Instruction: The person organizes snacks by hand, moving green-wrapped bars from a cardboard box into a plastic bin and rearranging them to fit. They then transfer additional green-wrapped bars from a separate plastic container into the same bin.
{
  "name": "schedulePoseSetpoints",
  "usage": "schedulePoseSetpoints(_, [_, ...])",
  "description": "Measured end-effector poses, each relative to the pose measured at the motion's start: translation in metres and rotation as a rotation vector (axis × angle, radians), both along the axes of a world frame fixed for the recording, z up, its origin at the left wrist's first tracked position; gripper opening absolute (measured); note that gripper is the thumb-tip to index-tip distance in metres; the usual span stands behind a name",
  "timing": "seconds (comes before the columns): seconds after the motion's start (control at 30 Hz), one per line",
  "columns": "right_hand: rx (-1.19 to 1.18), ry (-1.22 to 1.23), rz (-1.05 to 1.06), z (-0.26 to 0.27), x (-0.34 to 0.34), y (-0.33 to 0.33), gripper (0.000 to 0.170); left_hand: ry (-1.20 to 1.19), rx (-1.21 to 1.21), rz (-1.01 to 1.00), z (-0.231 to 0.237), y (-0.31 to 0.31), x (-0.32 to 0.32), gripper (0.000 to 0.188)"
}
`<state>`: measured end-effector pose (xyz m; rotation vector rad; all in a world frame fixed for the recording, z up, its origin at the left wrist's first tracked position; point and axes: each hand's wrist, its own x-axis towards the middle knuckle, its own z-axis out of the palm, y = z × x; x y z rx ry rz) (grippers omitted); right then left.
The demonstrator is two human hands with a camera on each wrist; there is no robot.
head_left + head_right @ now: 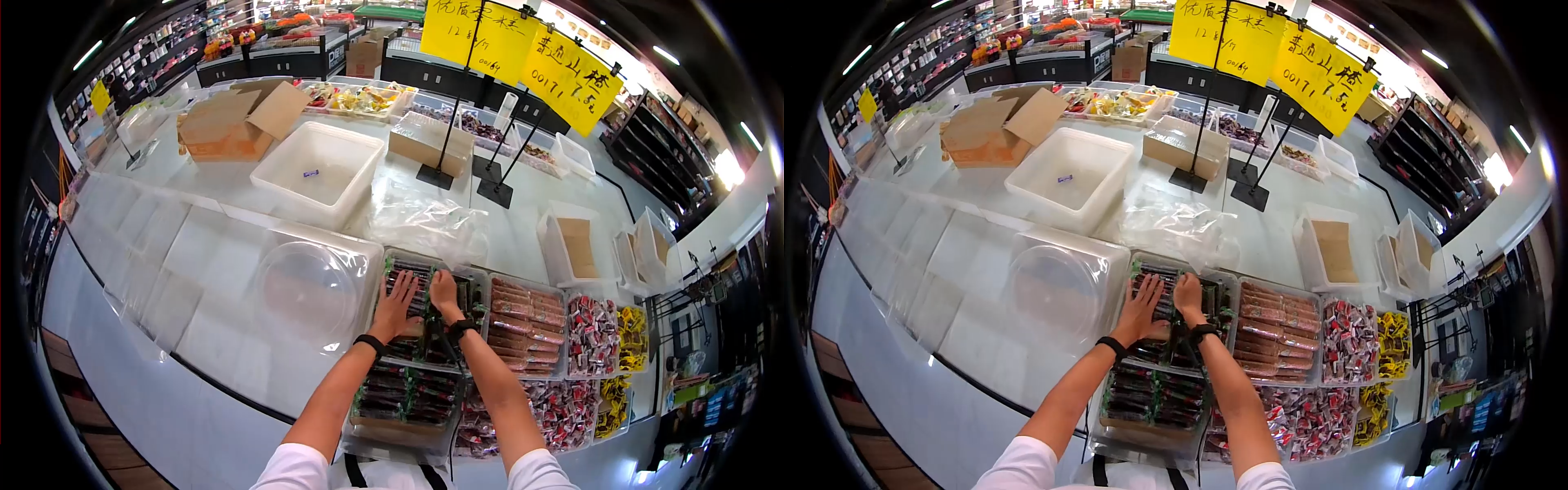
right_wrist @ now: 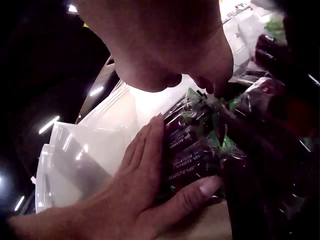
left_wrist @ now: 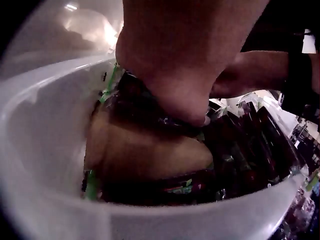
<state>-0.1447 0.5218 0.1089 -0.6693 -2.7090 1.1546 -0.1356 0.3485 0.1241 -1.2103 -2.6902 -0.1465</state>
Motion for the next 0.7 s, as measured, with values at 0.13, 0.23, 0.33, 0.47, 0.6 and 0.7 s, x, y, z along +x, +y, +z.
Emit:
schedulePoseSetpoints(0.13, [-0.132, -0.139, 0.025, 0.003, -0.018, -0.018, 0.062, -0.005, -0.109, 0.084, -0.004, 0.0, 0.002, 0.105])
schedulePoseSetpoints(0.23, [-0.169, -0.191, -0.04, 0.007, -0.026, -0.025, 0.067, 0.009, -0.106, 0.117, -0.004, 0.0, 0.007, 0.105])
schedulePoseSetpoints(0.33, [-0.287, -0.218, -0.093, 0.021, -0.02, -0.026, 0.07, -0.016, -0.123, 0.144, 0.005, -0.001, 0.004, 0.105])
schedulePoseSetpoints(0.47, [-0.297, -0.157, -0.002, 0.026, -0.01, -0.018, 0.071, -0.055, -0.086, 0.137, 0.01, 0.0, 0.008, 0.102])
schedulePoseSetpoints(0.6, [-0.136, -0.195, -0.032, 0.011, -0.007, -0.014, 0.073, -0.008, -0.012, 0.05, 0.0, 0.002, 0.004, 0.101])
schedulePoseSetpoints(0.7, [-0.261, -0.396, -0.033, 0.029, -0.008, -0.017, 0.076, -0.052, -0.027, 0.052, -0.002, 0.001, 0.002, 0.101])
